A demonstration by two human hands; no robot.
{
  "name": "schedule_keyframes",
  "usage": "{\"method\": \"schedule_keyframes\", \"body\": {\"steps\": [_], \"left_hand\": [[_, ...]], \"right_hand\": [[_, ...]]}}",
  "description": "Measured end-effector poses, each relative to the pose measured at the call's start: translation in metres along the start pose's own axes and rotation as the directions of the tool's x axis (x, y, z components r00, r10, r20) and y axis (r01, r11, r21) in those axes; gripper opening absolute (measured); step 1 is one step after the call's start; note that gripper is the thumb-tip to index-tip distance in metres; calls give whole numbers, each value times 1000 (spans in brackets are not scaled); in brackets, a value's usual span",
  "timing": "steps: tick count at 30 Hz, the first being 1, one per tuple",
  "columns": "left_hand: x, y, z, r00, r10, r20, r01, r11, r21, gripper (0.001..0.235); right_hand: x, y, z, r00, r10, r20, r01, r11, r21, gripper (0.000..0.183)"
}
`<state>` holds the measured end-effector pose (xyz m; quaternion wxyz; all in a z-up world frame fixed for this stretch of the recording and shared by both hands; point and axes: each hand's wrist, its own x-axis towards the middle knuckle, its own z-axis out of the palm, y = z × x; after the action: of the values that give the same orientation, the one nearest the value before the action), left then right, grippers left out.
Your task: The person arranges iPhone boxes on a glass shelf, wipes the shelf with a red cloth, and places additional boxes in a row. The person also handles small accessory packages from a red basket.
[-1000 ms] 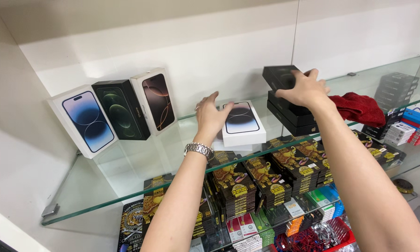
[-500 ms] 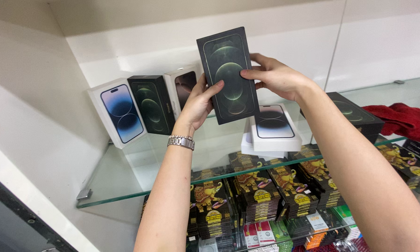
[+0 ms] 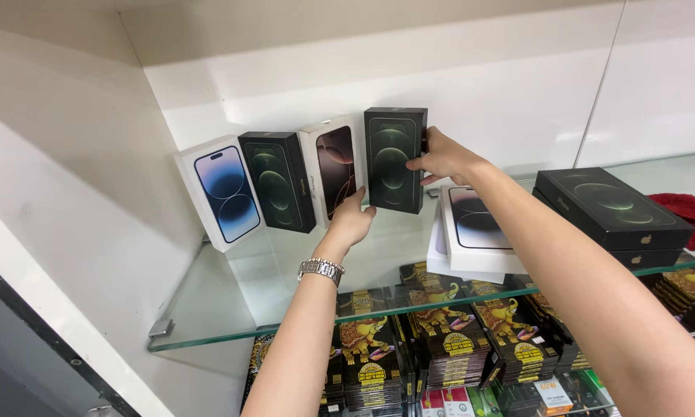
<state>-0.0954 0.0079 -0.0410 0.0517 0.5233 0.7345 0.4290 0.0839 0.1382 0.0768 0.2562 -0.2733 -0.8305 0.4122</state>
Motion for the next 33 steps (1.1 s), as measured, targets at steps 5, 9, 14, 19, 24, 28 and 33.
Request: {"method": "schedule_keyframes", "body": {"steps": [5, 9, 14, 19, 24, 28, 33], "left_hand": [[1, -6, 8, 996, -23, 84, 16, 996, 92, 71], [1, -3, 8, 994, -41, 96, 32, 995, 100, 72], [-2, 6, 6, 987, -79, 142, 63, 991, 115, 72], [-5, 9, 3, 981, -110, 157, 94, 990, 109, 70], [-3, 6, 5, 984, -76, 158, 52, 988, 147, 70], [-5, 6, 6, 985, -70, 155, 48, 988, 144, 69], [-13, 20, -3, 996, 68, 58, -72, 995, 72, 62]], "right_hand": [[15, 12, 5, 998, 66, 23, -66, 998, -21, 70], [25, 10, 5, 994, 105, 31, -105, 994, -4, 69], [29, 8, 8, 991, 124, 53, -125, 992, 24, 66], [28, 4, 13, 990, 130, 57, -131, 991, 21, 66], [22, -3, 17, 991, 134, 31, -134, 991, 14, 65], [15, -3, 16, 991, 124, 48, -123, 992, -5, 75], [5, 2, -5, 991, 124, 39, -104, 937, -333, 98]]}}
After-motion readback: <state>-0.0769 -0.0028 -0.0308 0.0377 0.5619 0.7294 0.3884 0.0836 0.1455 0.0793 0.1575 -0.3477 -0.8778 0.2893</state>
